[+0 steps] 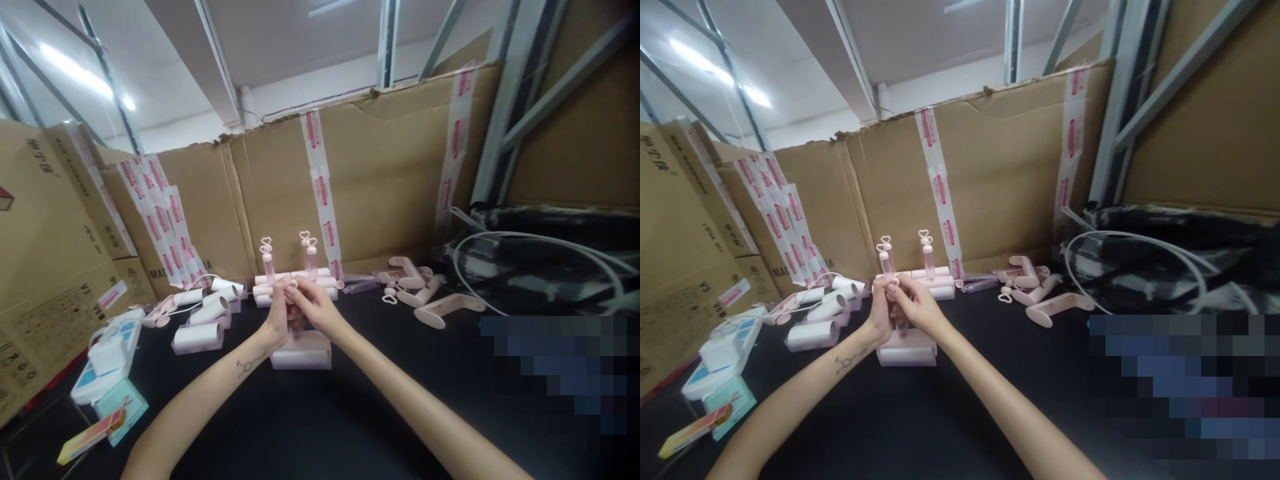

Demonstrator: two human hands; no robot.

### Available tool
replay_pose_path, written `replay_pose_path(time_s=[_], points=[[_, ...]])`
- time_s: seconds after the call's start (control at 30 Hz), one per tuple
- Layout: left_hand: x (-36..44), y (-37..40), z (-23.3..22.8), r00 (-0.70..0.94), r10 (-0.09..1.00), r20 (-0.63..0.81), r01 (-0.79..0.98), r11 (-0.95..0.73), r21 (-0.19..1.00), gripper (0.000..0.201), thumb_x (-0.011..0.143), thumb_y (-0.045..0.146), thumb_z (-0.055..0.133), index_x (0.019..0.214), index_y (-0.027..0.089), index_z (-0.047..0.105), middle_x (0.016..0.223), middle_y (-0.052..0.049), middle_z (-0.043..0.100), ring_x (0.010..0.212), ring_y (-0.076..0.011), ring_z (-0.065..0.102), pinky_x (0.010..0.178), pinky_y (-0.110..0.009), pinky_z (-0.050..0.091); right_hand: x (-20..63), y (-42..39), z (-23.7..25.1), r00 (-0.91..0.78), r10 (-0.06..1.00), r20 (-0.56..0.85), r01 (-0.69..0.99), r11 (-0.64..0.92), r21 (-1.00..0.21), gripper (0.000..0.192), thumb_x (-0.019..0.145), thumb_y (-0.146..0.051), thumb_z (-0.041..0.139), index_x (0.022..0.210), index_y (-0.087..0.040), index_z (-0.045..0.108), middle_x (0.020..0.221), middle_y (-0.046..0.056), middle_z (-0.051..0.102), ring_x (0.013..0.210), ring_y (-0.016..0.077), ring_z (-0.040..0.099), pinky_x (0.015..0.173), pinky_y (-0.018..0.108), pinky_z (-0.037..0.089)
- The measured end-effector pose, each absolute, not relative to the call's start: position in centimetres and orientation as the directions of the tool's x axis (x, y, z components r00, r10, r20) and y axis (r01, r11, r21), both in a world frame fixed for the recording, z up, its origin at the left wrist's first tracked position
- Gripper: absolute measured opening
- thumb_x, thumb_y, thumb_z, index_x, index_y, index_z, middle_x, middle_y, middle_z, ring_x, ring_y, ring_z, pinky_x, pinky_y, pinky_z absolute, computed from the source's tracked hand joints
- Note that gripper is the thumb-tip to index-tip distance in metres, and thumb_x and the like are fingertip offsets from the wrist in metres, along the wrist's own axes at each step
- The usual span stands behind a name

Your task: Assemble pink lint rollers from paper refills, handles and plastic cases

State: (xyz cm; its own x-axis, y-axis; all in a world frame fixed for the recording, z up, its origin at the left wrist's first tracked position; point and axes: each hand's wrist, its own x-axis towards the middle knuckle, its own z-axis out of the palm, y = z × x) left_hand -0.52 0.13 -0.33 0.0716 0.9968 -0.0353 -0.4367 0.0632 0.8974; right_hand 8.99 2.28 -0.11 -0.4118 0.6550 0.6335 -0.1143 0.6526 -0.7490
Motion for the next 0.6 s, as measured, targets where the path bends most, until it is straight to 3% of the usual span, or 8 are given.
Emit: replay_pose_path(time_s=[0.1,0.3,0.4,0.6], points=[[-0.6,0.1,-0.2,0.1,0.995,0.016,-0.425,0.029,0.905,0.063,0.064,0.079,0.04,0.044,0.021,0.028,0.032,0.008,0.024,0.026,-0.0045,0.024,0.03,-0.018,0.018,9.3,2.5,0.3,-0.463,0.636,0.617,-0.118,0.646,-0.755,0.037,0.08,-0.055,0.05,0.077,-0.019,0.053,0.069,-0.001,0.05,0.062,0.0143,0.049,0.057,0.024,0.04],[-0.8,0.0,-0.2,0.158,0.983,0.093,-0.414,-0.019,0.91,0.073,0.06,0.089,0.023,0.039,0.02,0.034,0.029,0.006,0.025,0.025,-0.0065,0.027,0.03,-0.021,0.021,9.6,2.9,2.7,-0.548,0.598,0.585,-0.065,0.666,-0.743,0.038,0.077,-0.051,0.057,0.062,-0.018,0.046,0.056,-0.004,0.042,0.053,0.0114,0.044,0.05,0.022,0.036],[-0.9,0.0,0.0,0.201,0.975,0.095,-0.407,-0.005,0.914,0.076,0.057,0.092,0.017,0.036,0.02,0.033,0.028,0.005,0.025,0.025,-0.0071,0.029,0.03,-0.021,0.022,9.4,3.1,3.8,-0.601,0.578,0.552,-0.031,0.673,-0.739,0.036,0.074,-0.047,0.061,0.059,-0.018,0.049,0.057,-0.004,0.047,0.056,0.0121,0.048,0.051,0.022,0.039],[-0.9,-0.1,0.2,0.205,0.973,0.106,-0.443,-0.005,0.896,0.082,0.055,0.093,0.014,0.044,0.018,0.044,0.031,0.004,0.032,0.026,-0.0077,0.031,0.031,-0.022,0.026,9.4,3.1,3.6,-0.661,0.593,0.459,0.056,0.649,-0.759,0.031,0.08,-0.047,0.054,0.084,-0.017,0.061,0.065,-0.002,0.06,0.049,0.0116,0.054,0.046,0.022,0.043]])
